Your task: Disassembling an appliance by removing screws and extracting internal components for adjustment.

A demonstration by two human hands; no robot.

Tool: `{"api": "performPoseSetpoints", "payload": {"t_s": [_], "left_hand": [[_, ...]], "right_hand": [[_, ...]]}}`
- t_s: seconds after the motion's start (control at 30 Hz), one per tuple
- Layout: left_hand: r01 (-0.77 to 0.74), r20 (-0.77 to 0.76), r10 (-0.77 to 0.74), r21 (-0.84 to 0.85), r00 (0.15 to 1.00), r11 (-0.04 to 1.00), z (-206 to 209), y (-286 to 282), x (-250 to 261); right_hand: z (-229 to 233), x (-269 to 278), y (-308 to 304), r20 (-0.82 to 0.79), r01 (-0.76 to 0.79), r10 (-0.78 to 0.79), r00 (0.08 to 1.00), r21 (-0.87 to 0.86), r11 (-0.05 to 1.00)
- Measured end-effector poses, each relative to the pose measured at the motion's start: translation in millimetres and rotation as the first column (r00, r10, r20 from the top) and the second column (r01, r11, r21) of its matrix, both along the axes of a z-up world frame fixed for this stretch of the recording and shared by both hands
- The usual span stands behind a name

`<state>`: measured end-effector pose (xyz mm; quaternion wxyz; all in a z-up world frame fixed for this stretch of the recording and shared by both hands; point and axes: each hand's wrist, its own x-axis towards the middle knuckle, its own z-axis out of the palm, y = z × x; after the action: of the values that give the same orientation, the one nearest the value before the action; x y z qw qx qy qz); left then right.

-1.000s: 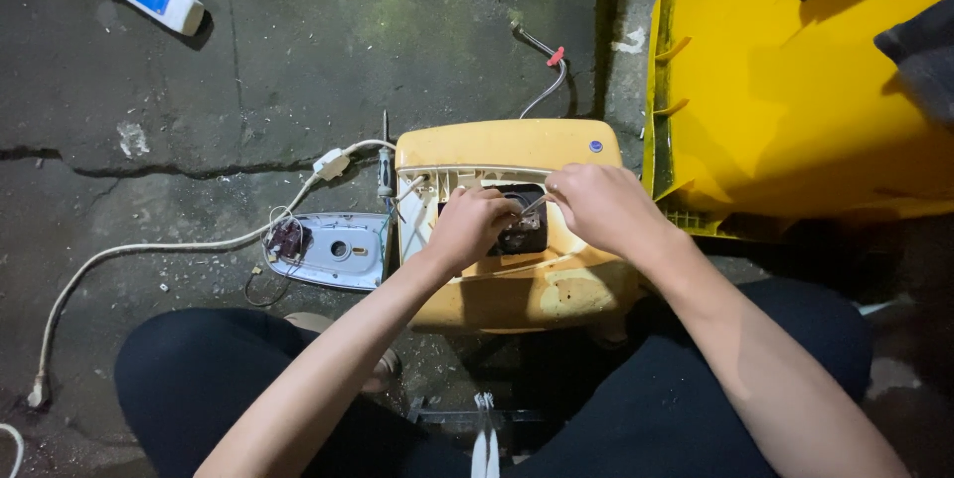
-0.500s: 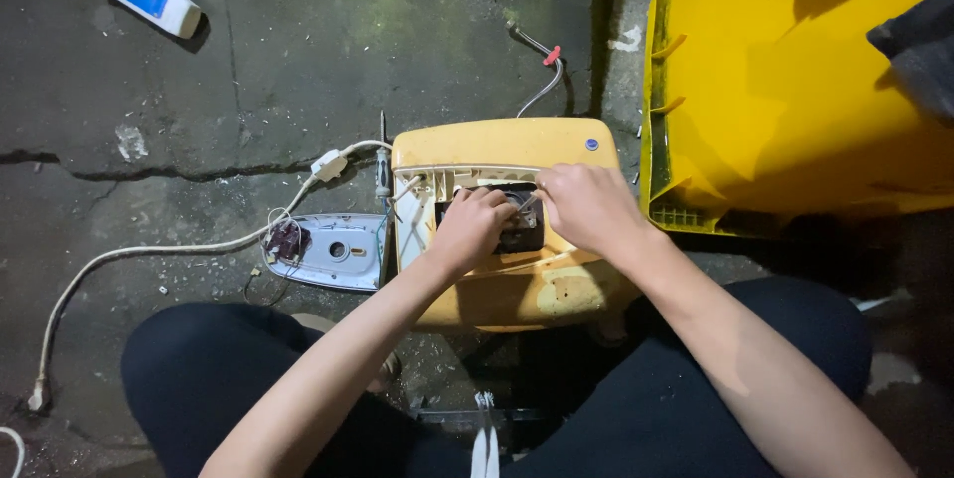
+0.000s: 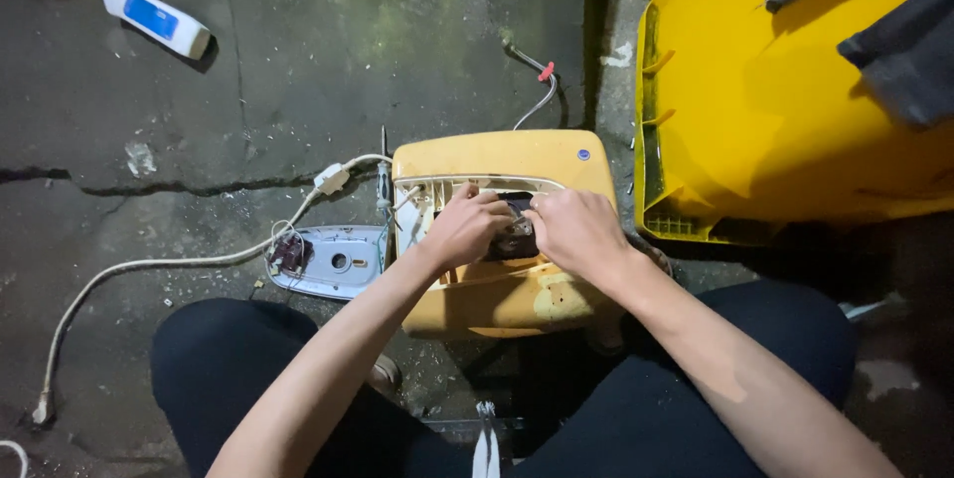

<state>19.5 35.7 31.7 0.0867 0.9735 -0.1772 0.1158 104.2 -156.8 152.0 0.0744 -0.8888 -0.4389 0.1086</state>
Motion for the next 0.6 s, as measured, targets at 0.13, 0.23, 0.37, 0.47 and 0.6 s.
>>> {"api": "performPoseSetpoints", "payload": {"t_s": [0.13, 0.23, 0.37, 0.47, 0.6], "left_hand": [[-0.06, 0.043, 0.054, 0.136, 0.998, 0.989, 31.7, 1.5, -7.7], [-0.146, -0.13, 0.146, 0.013, 0.981, 0.989, 68.8, 17.6, -24.0], [-0.409, -0.167, 0.38, -0.198, 0.91, 0.891, 102.2, 58.7, -71.4], [-0.528, -0.185, 0.496, -0.239, 0.849, 0.815, 112.6, 72.2, -107.3], [-0.55, -0.218, 0.508, -0.243, 0.833, 0.799, 108.2, 63.6, -128.5]], "right_hand": [[13.6, 9.8, 1.1, -0.034, -0.008, 0.008, 0.999, -0.018, 1.0], [22.1, 12.3, -0.9, -0.037, -0.06, 0.058, 0.998, -0.04, 0.997], [44.5, 5.1, -6.4, -0.031, -0.088, 0.086, 0.996, -0.035, 0.996], [68.1, 3.8, -14.6, -0.098, 0.031, -0.024, 0.995, 0.07, 0.997], [87.9, 8.0, -27.5, -0.195, 0.236, -0.198, 0.961, 0.2, 0.951]]}}
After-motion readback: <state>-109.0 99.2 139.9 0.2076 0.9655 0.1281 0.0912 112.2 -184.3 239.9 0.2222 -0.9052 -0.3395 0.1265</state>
